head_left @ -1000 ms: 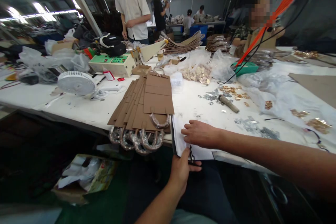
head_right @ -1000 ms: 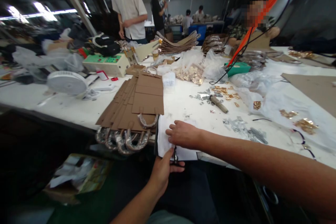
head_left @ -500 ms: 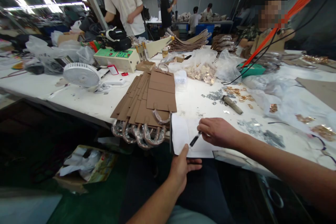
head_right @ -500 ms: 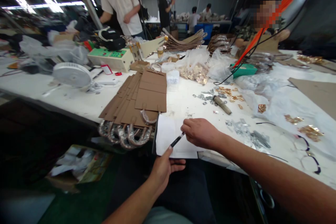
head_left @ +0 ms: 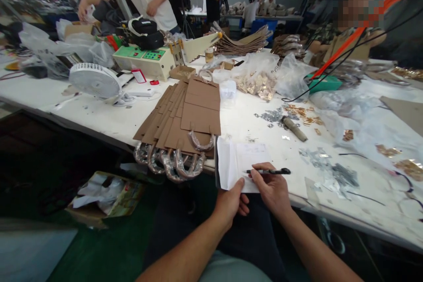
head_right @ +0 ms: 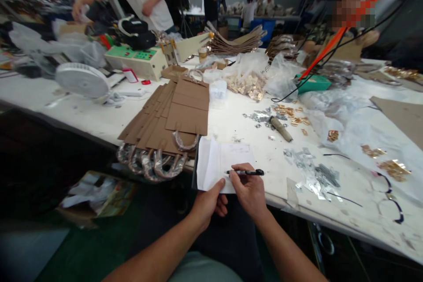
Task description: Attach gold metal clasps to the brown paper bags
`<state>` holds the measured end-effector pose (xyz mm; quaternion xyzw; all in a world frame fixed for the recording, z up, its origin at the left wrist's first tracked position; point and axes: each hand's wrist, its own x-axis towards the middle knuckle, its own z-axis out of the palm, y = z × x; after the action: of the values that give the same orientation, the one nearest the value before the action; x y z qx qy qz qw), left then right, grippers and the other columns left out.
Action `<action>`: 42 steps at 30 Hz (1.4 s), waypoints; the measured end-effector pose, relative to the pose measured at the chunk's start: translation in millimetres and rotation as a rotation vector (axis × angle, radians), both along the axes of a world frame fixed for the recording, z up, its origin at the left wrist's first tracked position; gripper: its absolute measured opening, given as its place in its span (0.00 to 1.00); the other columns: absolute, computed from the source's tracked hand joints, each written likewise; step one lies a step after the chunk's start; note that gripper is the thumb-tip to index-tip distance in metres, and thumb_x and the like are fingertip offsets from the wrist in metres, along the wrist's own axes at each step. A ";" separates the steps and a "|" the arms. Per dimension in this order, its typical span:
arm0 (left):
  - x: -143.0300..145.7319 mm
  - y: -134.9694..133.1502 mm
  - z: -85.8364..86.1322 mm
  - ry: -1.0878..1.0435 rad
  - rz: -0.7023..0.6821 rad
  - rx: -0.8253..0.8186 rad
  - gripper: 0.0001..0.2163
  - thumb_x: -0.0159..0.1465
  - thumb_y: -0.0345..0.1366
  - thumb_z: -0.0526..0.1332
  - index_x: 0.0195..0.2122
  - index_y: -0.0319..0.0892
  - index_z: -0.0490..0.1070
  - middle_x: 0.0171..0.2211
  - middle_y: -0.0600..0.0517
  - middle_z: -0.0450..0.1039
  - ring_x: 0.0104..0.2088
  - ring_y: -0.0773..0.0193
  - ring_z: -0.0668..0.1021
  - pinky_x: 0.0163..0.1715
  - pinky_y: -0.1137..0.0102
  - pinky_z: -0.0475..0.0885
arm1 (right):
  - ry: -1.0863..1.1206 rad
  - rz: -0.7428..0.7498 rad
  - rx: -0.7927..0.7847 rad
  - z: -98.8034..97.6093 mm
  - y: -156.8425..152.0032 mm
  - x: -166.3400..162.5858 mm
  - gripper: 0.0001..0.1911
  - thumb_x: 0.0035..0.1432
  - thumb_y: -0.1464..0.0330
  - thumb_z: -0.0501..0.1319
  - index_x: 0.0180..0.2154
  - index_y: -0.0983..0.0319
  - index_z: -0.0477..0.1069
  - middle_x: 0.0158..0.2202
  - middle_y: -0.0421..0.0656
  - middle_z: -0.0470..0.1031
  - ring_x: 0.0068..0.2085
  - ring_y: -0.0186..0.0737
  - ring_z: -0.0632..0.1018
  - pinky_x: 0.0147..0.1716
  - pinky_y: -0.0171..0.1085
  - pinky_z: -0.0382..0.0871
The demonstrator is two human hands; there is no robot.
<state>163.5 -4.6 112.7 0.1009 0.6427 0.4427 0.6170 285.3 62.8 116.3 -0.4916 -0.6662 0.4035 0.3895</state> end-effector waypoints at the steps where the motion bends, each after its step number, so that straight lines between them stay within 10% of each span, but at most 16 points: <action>1: 1.1 1.1 1.6 0.006 0.005 -0.005 0.24 0.66 0.51 0.58 0.28 0.31 0.72 0.20 0.50 0.69 0.15 0.68 0.71 0.13 0.76 0.64 | -0.032 0.006 0.056 -1.3 0.7 1.4 0.19 0.62 0.54 0.62 0.41 0.64 0.75 0.40 0.46 0.77 0.37 0.39 0.78 0.39 0.37 0.72; 25: 7.9 3.8 -2.4 -0.002 0.041 -0.027 0.24 0.66 0.49 0.58 0.24 0.31 0.71 0.18 0.49 0.68 0.16 0.66 0.73 0.15 0.75 0.66 | -0.280 0.026 0.456 -11.0 5.7 -1.1 0.15 0.68 0.61 0.56 0.35 0.65 0.74 0.33 0.42 0.77 0.33 0.33 0.78 0.36 0.31 0.69; 42: 7.1 3.2 -5.3 0.011 0.053 -0.019 0.23 0.65 0.49 0.60 0.26 0.30 0.72 0.19 0.49 0.69 0.17 0.65 0.74 0.15 0.74 0.67 | -0.297 -0.016 0.359 -9.7 4.5 -1.0 0.17 0.67 0.59 0.55 0.35 0.64 0.73 0.30 0.41 0.75 0.25 0.32 0.74 0.29 0.33 0.65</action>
<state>170.6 -1.4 107.4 0.0807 0.6528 0.4521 0.6024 284.2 67.3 106.6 -0.4738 -0.7733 0.1987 0.3715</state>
